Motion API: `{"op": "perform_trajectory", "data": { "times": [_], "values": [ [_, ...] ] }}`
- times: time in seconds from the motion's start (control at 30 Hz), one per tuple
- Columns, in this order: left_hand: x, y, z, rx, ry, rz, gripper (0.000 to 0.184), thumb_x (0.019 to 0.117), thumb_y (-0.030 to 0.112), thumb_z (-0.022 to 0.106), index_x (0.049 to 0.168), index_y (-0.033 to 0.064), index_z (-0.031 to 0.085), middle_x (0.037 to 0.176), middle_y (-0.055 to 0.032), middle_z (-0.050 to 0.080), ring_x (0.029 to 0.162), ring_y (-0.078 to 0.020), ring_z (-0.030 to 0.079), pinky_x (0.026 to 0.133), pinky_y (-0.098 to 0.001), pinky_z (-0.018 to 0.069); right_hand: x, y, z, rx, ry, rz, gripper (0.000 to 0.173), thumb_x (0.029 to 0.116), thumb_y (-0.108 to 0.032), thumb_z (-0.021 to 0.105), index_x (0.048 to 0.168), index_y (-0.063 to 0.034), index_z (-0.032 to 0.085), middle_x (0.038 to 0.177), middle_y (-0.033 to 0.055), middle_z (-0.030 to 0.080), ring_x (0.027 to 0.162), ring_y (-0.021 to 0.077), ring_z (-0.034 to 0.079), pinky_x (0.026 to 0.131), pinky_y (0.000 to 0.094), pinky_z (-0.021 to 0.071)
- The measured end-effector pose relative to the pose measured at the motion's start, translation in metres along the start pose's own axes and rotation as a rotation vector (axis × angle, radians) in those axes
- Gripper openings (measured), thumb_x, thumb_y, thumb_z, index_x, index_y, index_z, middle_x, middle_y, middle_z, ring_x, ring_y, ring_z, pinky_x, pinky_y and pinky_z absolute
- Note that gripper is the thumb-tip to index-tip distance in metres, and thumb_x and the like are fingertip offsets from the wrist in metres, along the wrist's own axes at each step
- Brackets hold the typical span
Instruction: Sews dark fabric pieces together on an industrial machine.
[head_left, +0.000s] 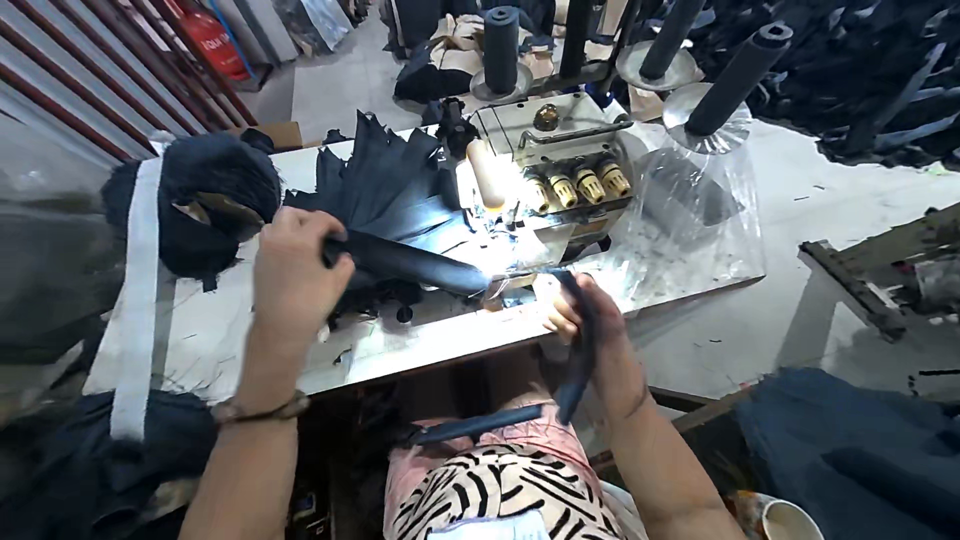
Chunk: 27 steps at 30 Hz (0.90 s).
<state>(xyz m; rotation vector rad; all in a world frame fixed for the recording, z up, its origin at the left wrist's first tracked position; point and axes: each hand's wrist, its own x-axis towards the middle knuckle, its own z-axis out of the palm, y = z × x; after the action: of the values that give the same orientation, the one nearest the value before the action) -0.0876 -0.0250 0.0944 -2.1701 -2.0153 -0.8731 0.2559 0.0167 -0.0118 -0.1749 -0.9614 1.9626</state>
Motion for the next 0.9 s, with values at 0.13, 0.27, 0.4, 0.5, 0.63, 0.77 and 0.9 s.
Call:
{"op": "perform_trajectory", "data": {
  "times": [0.13,0.27,0.4,0.5,0.63,0.77,0.9],
  "values": [
    [-0.006,0.031,0.067,0.014,-0.044,0.357,0.031,0.0964,0.015,0.064,0.125,0.0033,0.071,0.139,-0.0216,0.061,0.132,-0.0419,0.055,0.111,-0.0633,0.039,0.013,0.025,-0.027,0.217,0.141,0.023,0.024,0.0977,-0.035,0.064,0.087,-0.0136,0.07,0.063,-0.0069,0.058,0.053,0.0018,0.056,0.055,0.0168,0.0495],
    [-0.021,0.045,0.107,-0.062,-0.133,0.508,0.043,0.1027,0.027,0.053,0.139,0.0062,0.063,0.143,-0.0132,0.062,0.133,-0.0323,0.058,0.114,-0.0558,0.0407,0.017,0.022,-0.034,0.426,0.045,-0.019,0.017,0.0995,-0.029,0.061,0.094,-0.0143,0.068,0.066,-0.0051,0.058,0.055,0.0049,0.058,0.054,0.0186,0.05],
    [-0.022,0.047,0.109,-0.017,-0.12,0.456,0.05,0.0993,0.039,0.056,0.141,0.0105,0.062,0.148,-0.0087,0.058,0.139,-0.0321,0.052,0.115,-0.0588,0.0366,0.023,0.016,-0.033,0.45,0.073,-0.09,0.021,0.105,-0.029,0.05,0.1,-0.0138,0.064,0.063,-0.0061,0.054,0.053,0.0031,0.054,0.053,0.0171,0.0466],
    [-0.022,0.054,0.108,0.011,-0.106,0.411,0.045,0.0978,0.039,0.059,0.132,0.0112,0.068,0.139,-0.0088,0.065,0.134,-0.0349,0.055,0.114,-0.0575,0.0386,0.028,0.022,-0.032,0.448,0.104,-0.115,0.022,0.1066,-0.028,0.046,0.106,-0.0142,0.063,0.067,-0.0052,0.055,0.054,0.0029,0.054,0.054,0.0162,0.0476],
    [-0.012,0.054,0.108,0.001,-0.108,0.404,0.044,0.0982,0.039,0.057,0.13,0.0112,0.07,0.137,-0.0073,0.066,0.13,-0.0323,0.058,0.11,-0.0553,0.0414,0.033,0.024,-0.031,0.462,0.101,-0.135,0.023,0.1066,-0.027,0.047,0.107,-0.0135,0.065,0.066,-0.0052,0.057,0.056,0.0032,0.057,0.056,0.017,0.0496],
    [0.006,0.049,0.108,0.009,-0.179,0.402,0.053,0.1009,0.044,0.05,0.139,0.0098,0.064,0.141,-0.0103,0.063,0.134,-0.0337,0.054,0.114,-0.0563,0.0365,0.033,0.021,-0.031,0.478,0.168,-0.125,0.027,0.1071,-0.028,0.045,0.101,-0.012,0.066,0.065,-0.0042,0.056,0.055,0.0047,0.057,0.057,0.0181,0.0506],
    [0.021,0.041,0.105,-0.025,-0.217,0.393,0.053,0.1063,0.047,0.04,0.143,0.0153,0.061,0.15,-0.0071,0.057,0.144,-0.0307,0.046,0.122,-0.0576,0.028,0.026,0.024,-0.02,0.255,0.281,-0.052,0.03,0.1064,-0.028,0.045,0.09,-0.014,0.066,0.063,-0.0038,0.057,0.055,0.0053,0.059,0.056,0.0196,0.053]
  ]
}}
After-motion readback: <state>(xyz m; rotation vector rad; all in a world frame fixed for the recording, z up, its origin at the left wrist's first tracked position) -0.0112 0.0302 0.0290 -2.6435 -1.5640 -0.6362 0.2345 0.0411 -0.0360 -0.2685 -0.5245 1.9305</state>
